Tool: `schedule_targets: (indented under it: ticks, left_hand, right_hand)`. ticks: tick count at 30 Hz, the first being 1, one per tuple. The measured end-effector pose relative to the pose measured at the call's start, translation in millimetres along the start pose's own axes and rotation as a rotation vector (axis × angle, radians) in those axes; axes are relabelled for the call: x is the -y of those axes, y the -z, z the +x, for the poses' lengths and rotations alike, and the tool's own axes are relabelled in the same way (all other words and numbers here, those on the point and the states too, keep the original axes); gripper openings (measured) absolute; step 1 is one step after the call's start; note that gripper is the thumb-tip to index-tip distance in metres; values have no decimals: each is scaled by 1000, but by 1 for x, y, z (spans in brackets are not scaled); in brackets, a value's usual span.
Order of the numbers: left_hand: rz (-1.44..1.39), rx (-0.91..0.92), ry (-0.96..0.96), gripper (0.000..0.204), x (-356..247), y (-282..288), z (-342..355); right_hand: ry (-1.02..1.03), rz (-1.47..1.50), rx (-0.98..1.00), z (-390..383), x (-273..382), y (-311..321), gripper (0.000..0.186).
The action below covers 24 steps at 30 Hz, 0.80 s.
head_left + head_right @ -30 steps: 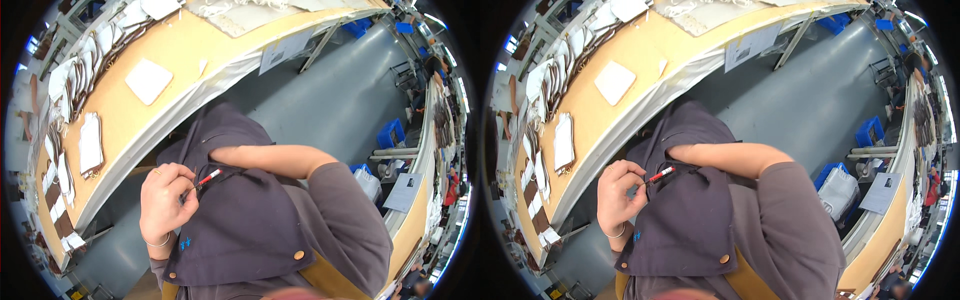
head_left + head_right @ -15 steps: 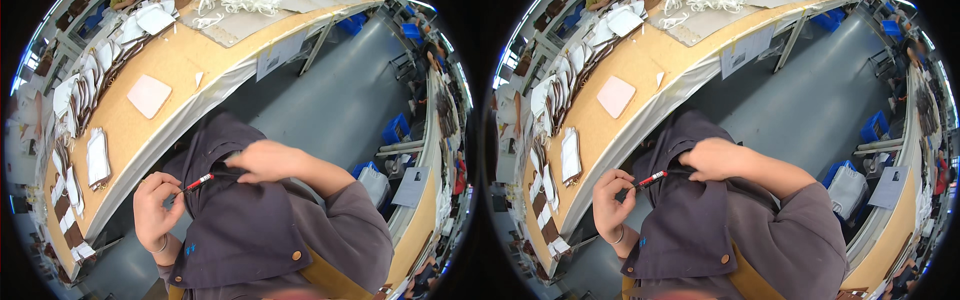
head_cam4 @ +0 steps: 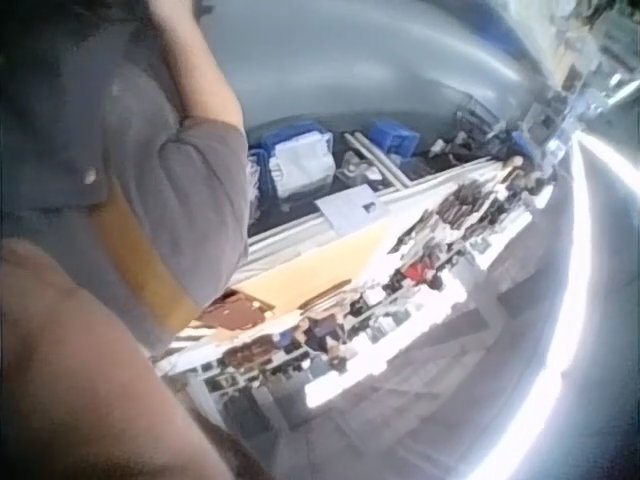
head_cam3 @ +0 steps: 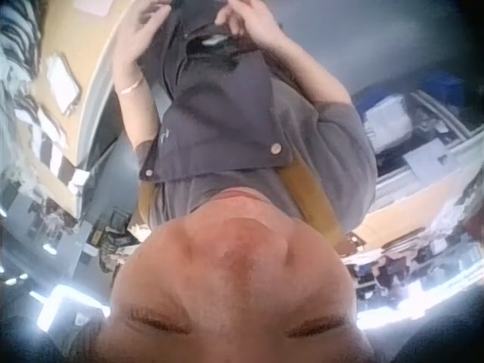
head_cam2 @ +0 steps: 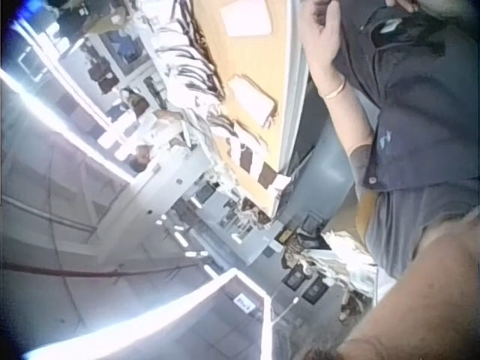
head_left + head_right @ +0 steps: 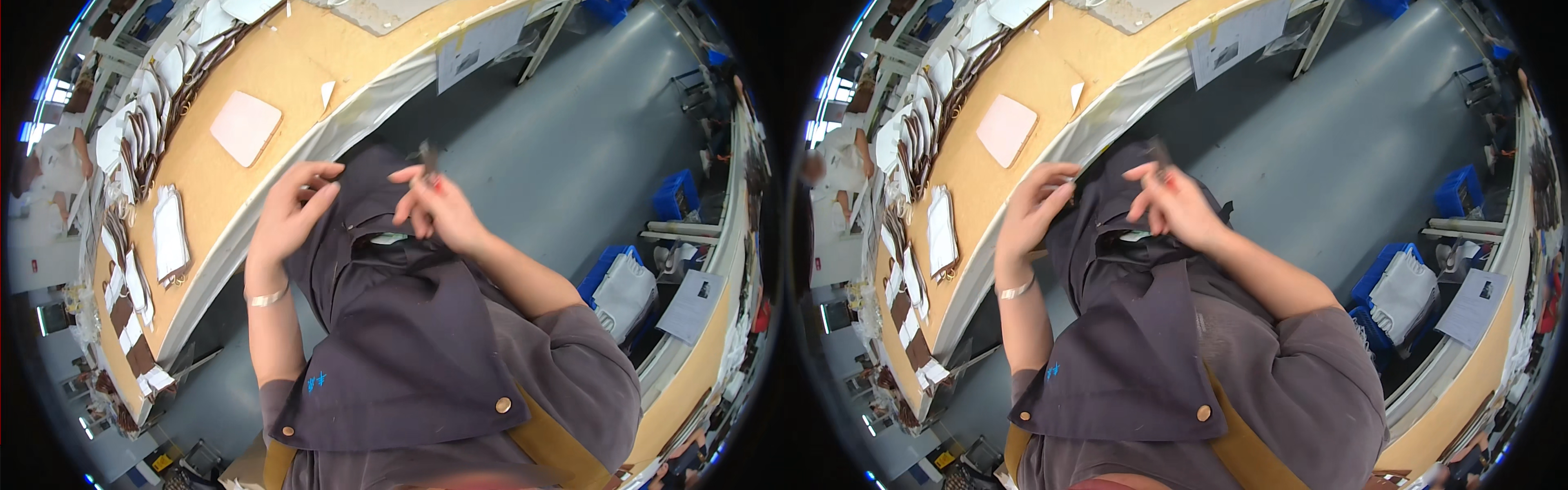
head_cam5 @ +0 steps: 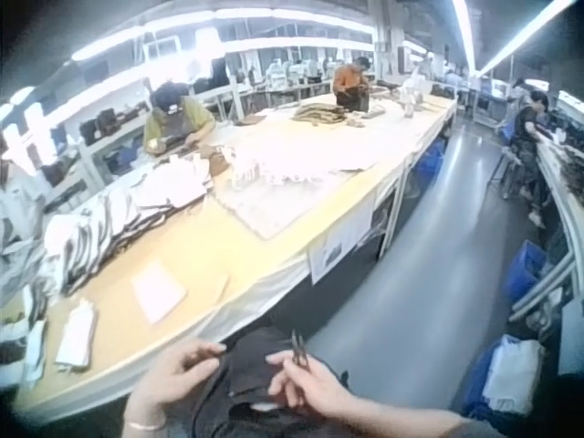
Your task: The recorder aligns leather components and applies adhesive tape to the edges of a leather piece.
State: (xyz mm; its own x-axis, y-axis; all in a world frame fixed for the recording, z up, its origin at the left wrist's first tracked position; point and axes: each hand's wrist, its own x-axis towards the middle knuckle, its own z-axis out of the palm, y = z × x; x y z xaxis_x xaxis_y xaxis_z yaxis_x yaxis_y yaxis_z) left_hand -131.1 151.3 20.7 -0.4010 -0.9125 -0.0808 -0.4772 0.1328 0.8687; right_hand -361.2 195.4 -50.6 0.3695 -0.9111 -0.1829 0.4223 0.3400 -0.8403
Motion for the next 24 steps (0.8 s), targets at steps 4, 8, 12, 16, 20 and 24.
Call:
schedule_targets:
  ticks: [4, 8, 12, 16, 20, 24]
  left_hand:
    - [5, 205, 461, 35, 114, -22, 51]
    - [150, 6, 733, 54, 192, -41, 60]
    - [-304, -255, 855, 68, 206, -66, 70]
    - [-925, -479, 833, 59, 216, -92, 85]
    - [-1546, -647, 615, 33, 238, -102, 96]
    - [-1555, -582, 623, 24, 244, -106, 110]
  right_hand:
    - [-92, 164, -374, 24, -22, 46, 29]
    - [-160, 181, -304, 39, -23, 52, 30]
    - [-249, 105, -226, 59, -37, 46, 28]
    - [-349, 41, -191, 69, -44, 37, 28]
    - [-412, 0, -222, 75, -43, 38, 27]
    - [-491, -63, -294, 81, -38, 42, 27]
